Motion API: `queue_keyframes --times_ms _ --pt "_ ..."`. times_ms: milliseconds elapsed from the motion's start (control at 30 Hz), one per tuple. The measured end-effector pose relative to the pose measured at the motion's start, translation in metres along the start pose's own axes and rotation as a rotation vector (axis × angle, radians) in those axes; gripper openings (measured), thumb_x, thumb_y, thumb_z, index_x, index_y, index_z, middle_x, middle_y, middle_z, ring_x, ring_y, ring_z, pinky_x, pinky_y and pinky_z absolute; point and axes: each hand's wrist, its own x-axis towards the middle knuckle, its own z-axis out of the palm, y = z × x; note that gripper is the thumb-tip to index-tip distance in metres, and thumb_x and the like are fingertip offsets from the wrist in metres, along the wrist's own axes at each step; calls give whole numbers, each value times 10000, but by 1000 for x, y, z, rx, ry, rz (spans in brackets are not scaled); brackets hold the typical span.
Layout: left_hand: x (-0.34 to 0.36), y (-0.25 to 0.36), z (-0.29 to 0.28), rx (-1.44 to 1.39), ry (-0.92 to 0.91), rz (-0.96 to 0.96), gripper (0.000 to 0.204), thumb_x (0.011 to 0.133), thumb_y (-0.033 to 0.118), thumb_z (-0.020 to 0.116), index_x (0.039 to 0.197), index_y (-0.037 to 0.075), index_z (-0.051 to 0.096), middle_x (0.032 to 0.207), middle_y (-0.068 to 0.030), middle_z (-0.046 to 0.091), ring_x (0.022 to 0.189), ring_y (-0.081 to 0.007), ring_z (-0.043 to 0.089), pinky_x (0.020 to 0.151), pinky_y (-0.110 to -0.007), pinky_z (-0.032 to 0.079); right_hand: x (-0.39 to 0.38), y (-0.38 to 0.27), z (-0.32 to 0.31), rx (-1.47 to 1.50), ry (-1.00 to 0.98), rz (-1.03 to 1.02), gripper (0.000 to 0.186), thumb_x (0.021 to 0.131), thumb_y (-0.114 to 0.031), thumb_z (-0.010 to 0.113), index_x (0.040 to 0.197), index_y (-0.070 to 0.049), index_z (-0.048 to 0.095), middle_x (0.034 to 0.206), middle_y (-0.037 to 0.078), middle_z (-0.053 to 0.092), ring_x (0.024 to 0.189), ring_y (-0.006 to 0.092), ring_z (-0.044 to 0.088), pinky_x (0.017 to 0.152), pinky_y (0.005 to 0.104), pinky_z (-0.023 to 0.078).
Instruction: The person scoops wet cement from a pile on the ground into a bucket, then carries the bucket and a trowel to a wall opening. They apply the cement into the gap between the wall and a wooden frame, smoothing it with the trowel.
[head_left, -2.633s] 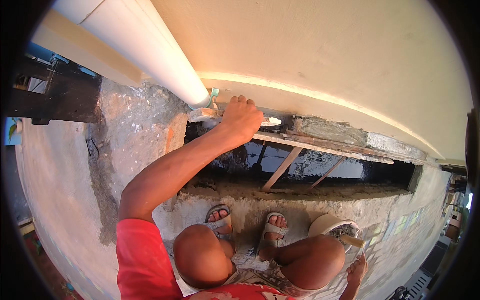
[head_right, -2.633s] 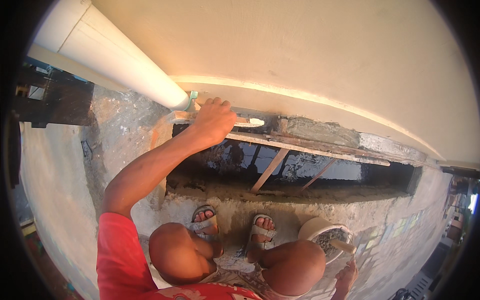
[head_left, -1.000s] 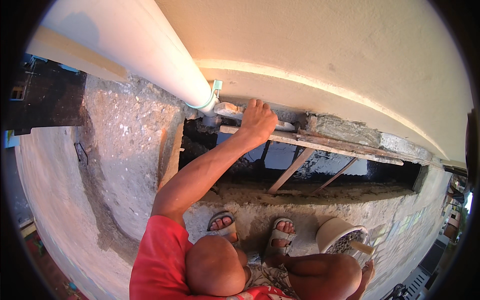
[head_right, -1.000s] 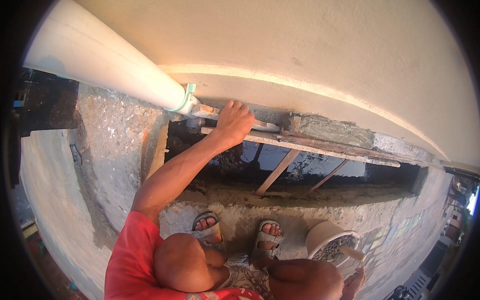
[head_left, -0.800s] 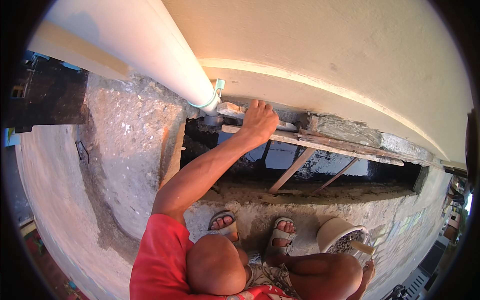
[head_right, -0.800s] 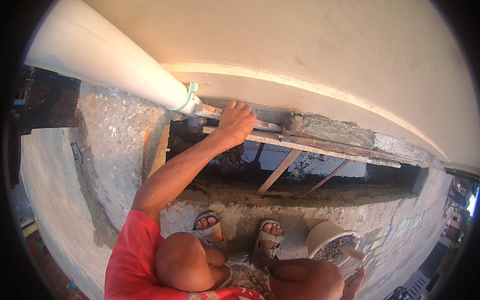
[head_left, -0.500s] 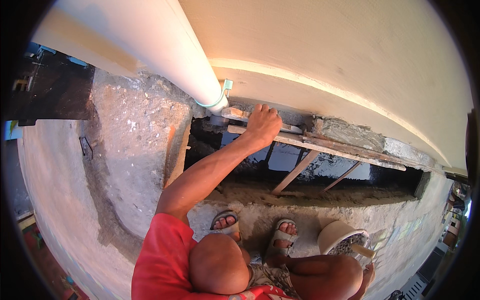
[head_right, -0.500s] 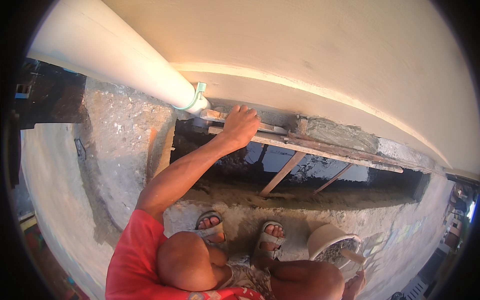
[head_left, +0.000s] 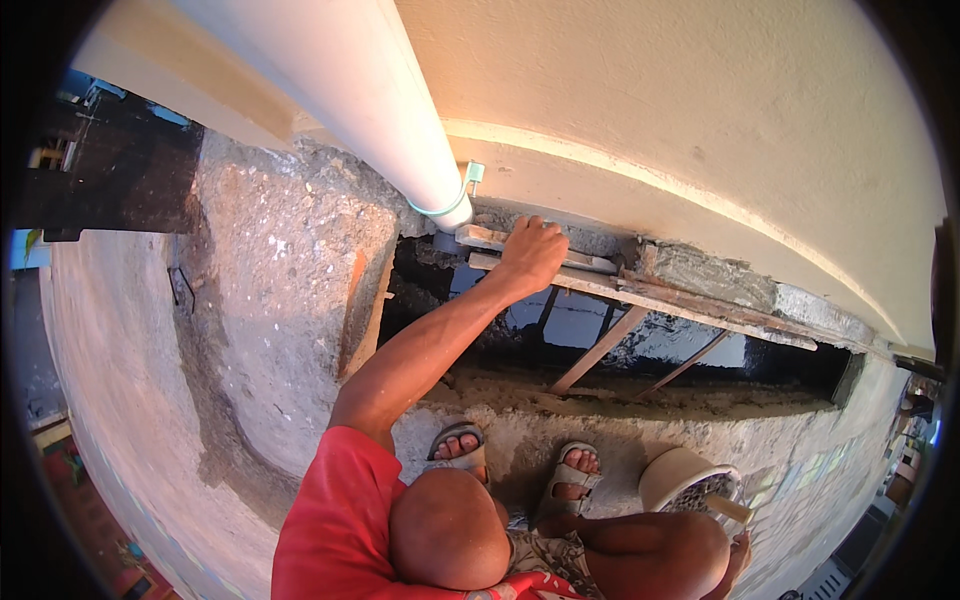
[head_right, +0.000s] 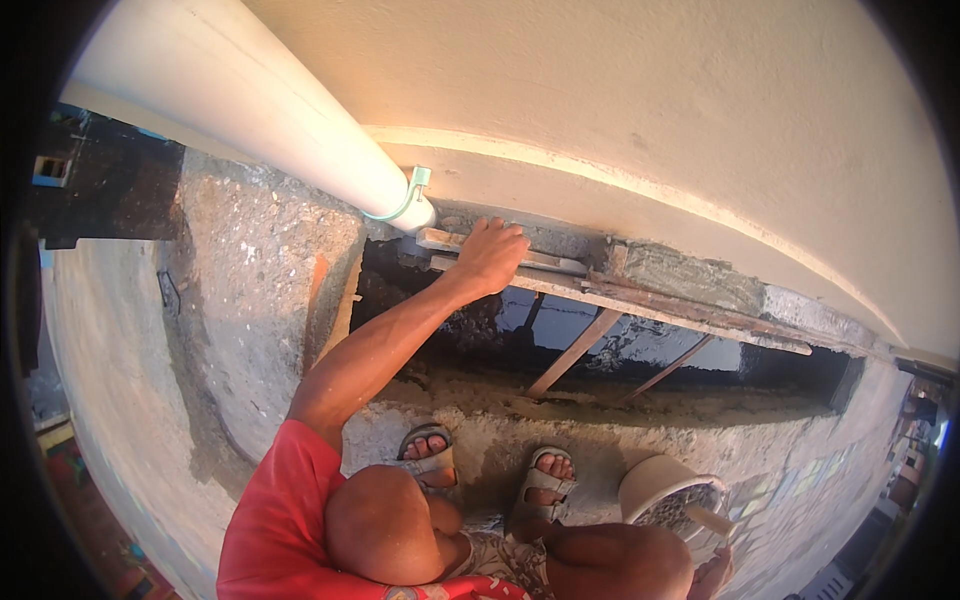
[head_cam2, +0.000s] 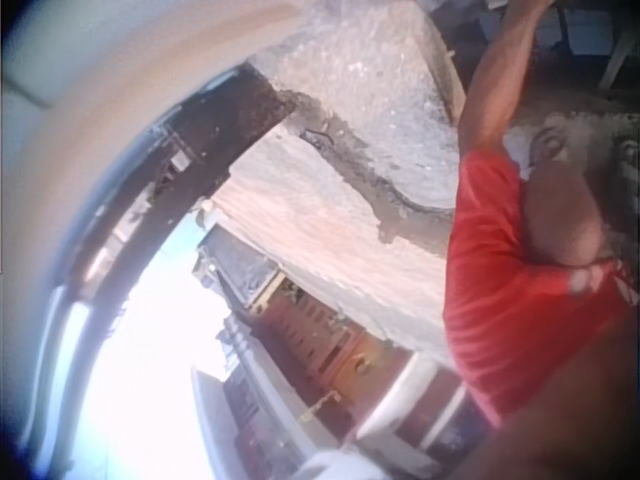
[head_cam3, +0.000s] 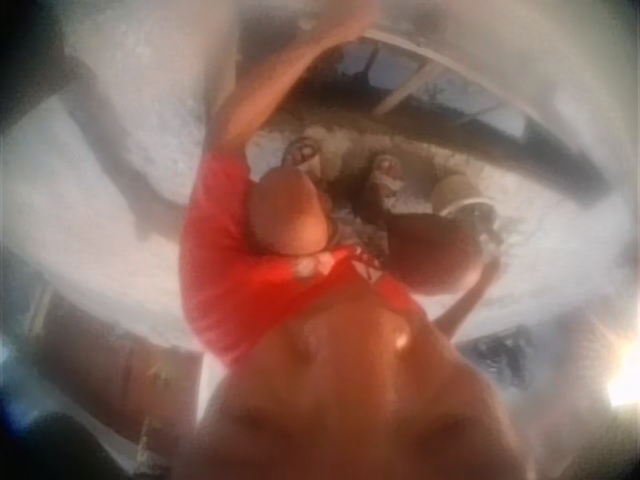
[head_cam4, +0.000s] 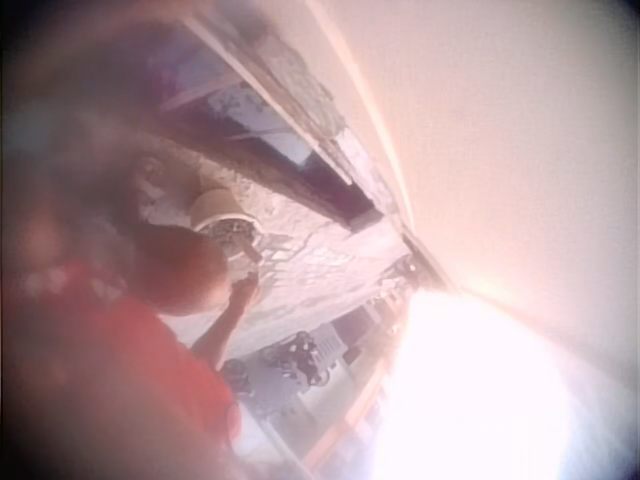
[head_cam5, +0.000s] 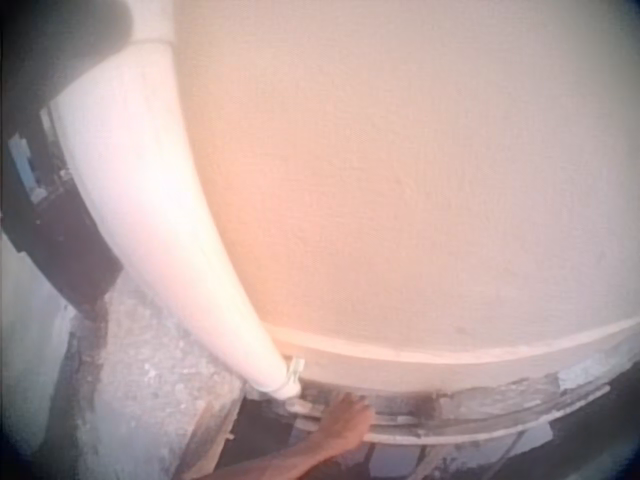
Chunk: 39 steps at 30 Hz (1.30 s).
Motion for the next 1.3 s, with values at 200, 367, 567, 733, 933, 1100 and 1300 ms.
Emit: queue_keyframes --times_ms 200,367,567,733,933,1100,1300 --pt "-1 -6 3 -62 -18 -9 157 774 -35 585 890 38 662 984 -89 620 1020 -304 553 882 -451 406 3 0 -4 24 -25 3 258 932 -313 573 789 -108 508 465 -87 256 331 25 214 291 235 146" --pt "3 -10 8 -94 -53 -20 158 749 -52 599 876 30 643 990 -103 616 1019 -328 559 874 -478 420 -1 -8 1 5 -23 37 262 931 -310 574 783 -107 499 465 -88 262 331 24 217 293 235 148" --pt "5 -12 7 -121 -66 -23 144 725 -55 607 839 29 633 971 -109 620 998 -338 573 847 -496 429 -2 -10 5 -32 41 54 266 927 -317 578 788 -103 505 464 -86 264 330 31 220 296 240 152" --pt "7 -8 9 -122 -40 -20 135 713 -58 594 812 27 634 932 -111 625 981 -338 577 821 -490 430 9 -2 -1 0 34 46 267 927 -323 580 796 -100 514 464 -81 267 329 37 235 295 241 159" --pt "6 -10 17 -118 29 27 136 710 -57 587 801 30 640 921 -101 625 950 -334 573 805 -478 420 35 17 -16 -24 -37 -21 283 924 -324 594 776 -93 526 462 -77 275 329 39 241 296 238 167" --pt "6 -8 18 -136 76 48 139 707 -62 590 796 29 645 906 -97 625 963 -317 567 799 -465 408 82 52 -48 50 -141 -7 318 923 -351 612 761 -86 541 457 -73 282 326 42 239 300 239 165" --pt "9 -5 17 -124 77 50 127 704 -63 597 771 33 647 893 -90 626 956 -305 565 796 -459 401 62 39 -29 -3 -79 -54 326 925 -361 610 765 -84 546 450 -72 279 324 45 241 306 242 168"
